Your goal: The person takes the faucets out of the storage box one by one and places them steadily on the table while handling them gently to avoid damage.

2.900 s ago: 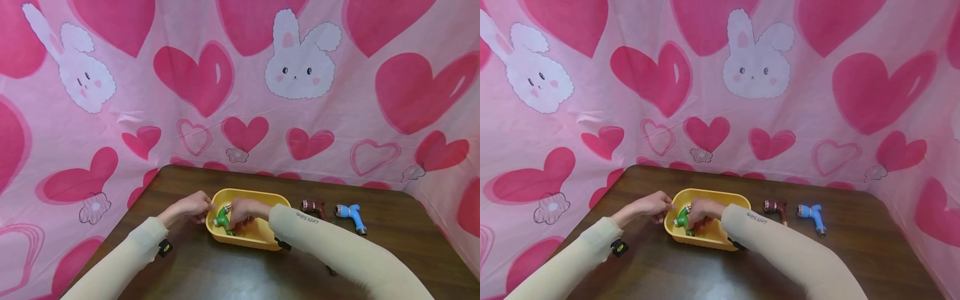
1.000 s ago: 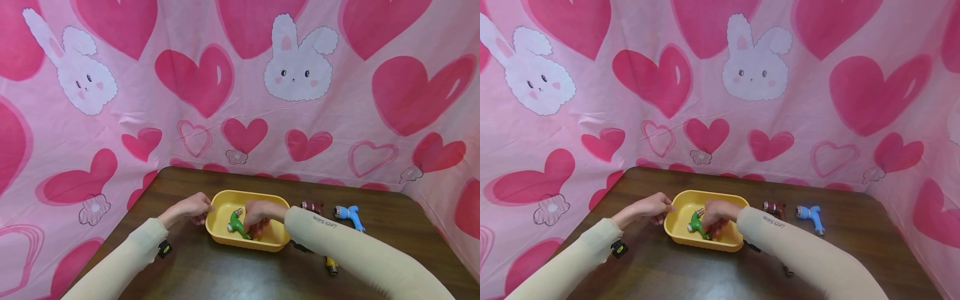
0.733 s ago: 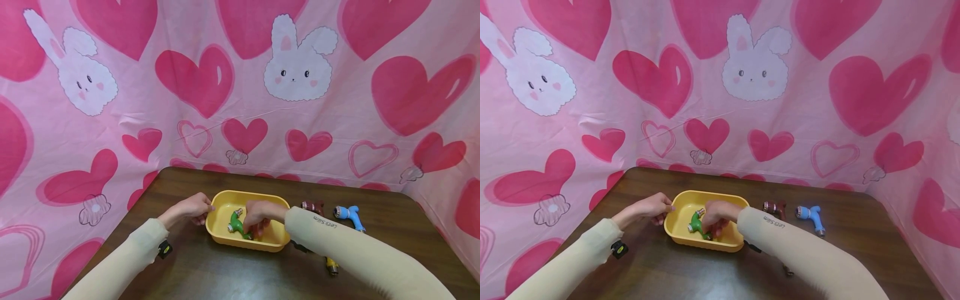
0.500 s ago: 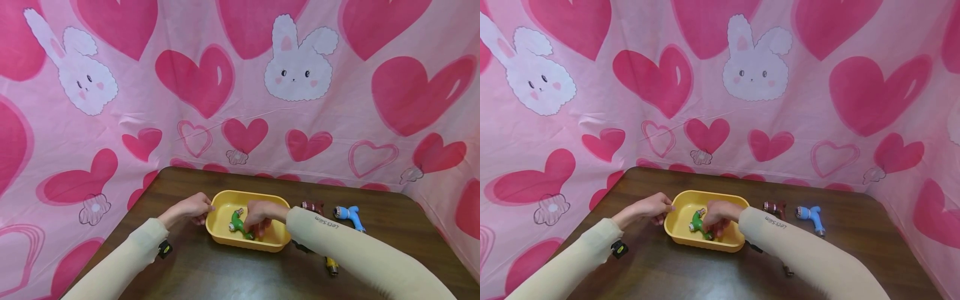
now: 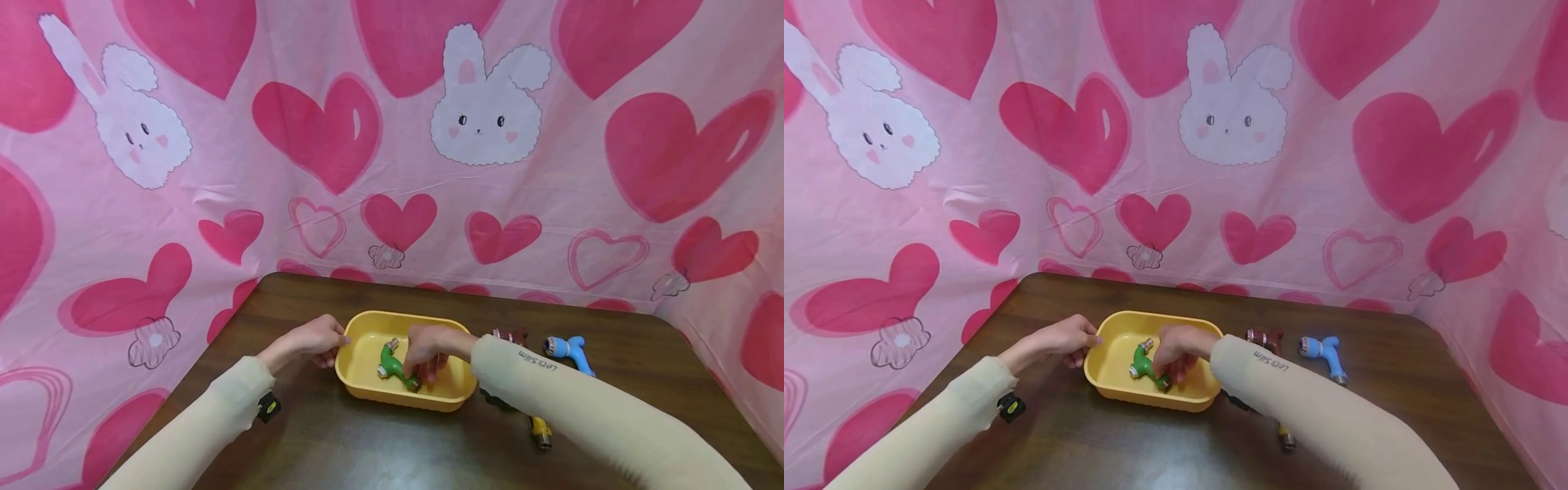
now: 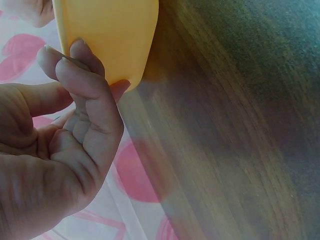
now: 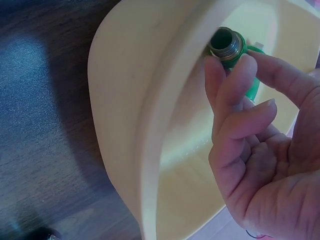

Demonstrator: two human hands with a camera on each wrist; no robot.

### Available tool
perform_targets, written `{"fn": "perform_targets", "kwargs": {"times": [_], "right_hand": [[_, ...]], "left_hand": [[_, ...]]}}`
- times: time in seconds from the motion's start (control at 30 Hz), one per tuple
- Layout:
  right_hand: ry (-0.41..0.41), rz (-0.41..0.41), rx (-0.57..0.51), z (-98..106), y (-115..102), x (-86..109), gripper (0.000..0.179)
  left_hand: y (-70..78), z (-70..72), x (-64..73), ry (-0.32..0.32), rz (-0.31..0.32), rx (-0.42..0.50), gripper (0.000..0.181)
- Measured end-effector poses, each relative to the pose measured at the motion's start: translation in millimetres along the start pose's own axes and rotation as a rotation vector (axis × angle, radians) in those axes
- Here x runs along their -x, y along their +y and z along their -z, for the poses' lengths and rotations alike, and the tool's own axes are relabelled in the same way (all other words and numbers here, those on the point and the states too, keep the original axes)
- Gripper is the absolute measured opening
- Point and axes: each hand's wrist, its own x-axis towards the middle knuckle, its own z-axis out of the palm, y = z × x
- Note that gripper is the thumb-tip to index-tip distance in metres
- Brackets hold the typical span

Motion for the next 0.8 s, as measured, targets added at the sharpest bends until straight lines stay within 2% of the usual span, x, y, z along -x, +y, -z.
{"fn": "perform_targets", "kwargs": {"times": [0.37,0.8], "right_hand": [[0.016,0.020,-0.039,7,1,-1.4,0.023],[-0.004,-0.002,-0.022,7,-5,-9.9,0.032]], "left_hand": [[-0.1,1.5,0.1,-0.003,-0.010,0.014,0.022],[1.4,1.2,-0.2,-0.001,0.004,-0.007,0.021]]}}
